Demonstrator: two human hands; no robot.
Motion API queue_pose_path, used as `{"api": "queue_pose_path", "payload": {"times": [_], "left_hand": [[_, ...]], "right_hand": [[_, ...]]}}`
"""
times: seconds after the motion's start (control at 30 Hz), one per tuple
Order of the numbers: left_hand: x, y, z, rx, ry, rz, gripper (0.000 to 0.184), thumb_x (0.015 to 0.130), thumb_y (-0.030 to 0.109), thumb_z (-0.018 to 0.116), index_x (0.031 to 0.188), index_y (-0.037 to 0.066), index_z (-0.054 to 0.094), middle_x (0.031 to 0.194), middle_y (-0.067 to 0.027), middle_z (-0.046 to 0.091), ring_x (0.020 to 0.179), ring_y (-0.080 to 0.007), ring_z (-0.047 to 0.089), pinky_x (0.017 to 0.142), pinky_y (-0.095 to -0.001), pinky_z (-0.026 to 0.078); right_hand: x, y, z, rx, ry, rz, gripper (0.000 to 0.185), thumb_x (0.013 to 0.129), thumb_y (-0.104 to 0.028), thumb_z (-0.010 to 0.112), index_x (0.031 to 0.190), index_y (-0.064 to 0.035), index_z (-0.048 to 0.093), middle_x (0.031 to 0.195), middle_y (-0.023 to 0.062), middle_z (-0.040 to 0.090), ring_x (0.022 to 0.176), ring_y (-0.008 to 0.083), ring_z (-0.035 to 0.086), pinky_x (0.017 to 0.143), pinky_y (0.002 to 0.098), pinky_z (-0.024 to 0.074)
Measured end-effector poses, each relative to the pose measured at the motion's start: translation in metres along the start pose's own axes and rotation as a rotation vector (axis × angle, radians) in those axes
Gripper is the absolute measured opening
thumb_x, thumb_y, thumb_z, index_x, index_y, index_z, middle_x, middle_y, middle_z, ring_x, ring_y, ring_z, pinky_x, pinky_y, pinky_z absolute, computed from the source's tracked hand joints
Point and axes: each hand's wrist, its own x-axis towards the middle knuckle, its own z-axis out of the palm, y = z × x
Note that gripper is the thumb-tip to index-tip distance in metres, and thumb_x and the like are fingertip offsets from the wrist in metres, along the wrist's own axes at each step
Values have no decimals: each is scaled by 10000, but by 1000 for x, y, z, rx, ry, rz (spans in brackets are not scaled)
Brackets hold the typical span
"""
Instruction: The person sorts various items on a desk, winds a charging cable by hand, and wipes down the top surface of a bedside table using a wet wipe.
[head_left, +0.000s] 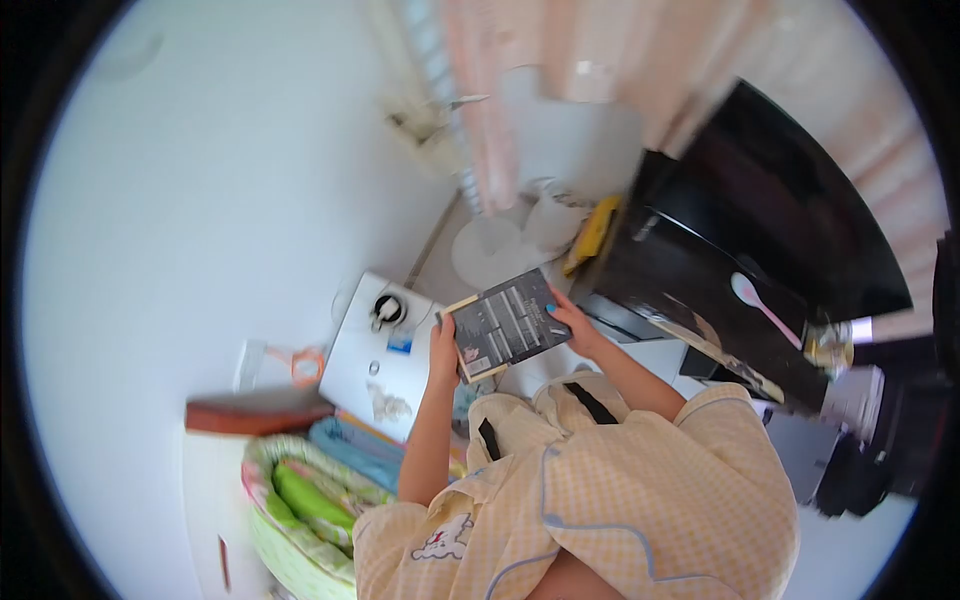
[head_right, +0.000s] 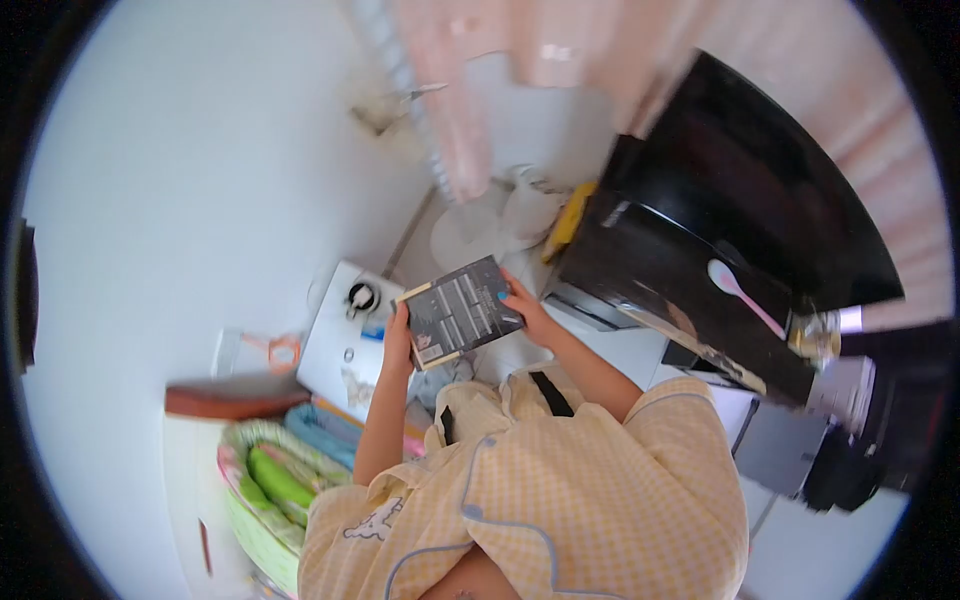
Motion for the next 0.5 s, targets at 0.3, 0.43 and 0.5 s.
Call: {"api": "queue_pose_path", "payload": {"times": [0.3, 0.43, 0.5], "left_hand": [[-17, -55, 185, 129, -315, -91, 411, 811, 290, 542, 1093, 30, 391, 981, -96, 522, 850, -193, 558, 676, -325, 493], [-17, -75, 253, 406, -867, -384, 537, 736, 203, 590, 1192, 33, 362, 1070, -87, 492, 928, -200, 524, 675, -320, 504], [-24, -70, 291, 784, -1176, -504, 573, 734, 231, 594, 1211, 34, 348, 1090, -99, 480, 951, -206, 511, 670, -326, 507]], "right_hand": [[-141, -45, -130, 424, 246, -245, 539, 780, -200, 490, 1286, -146, 311, 1174, 27, 463, 1011, 159, 493, 763, 320, 445], [-215, -62, -190, 471, 368, -347, 577, 727, -204, 515, 1249, -37, 333, 1138, 86, 491, 1011, 181, 506, 865, 317, 397], [-241, -66, -214, 465, 389, -397, 553, 735, -231, 509, 1235, -45, 363, 1090, 68, 524, 945, 150, 535, 754, 284, 451]]}}
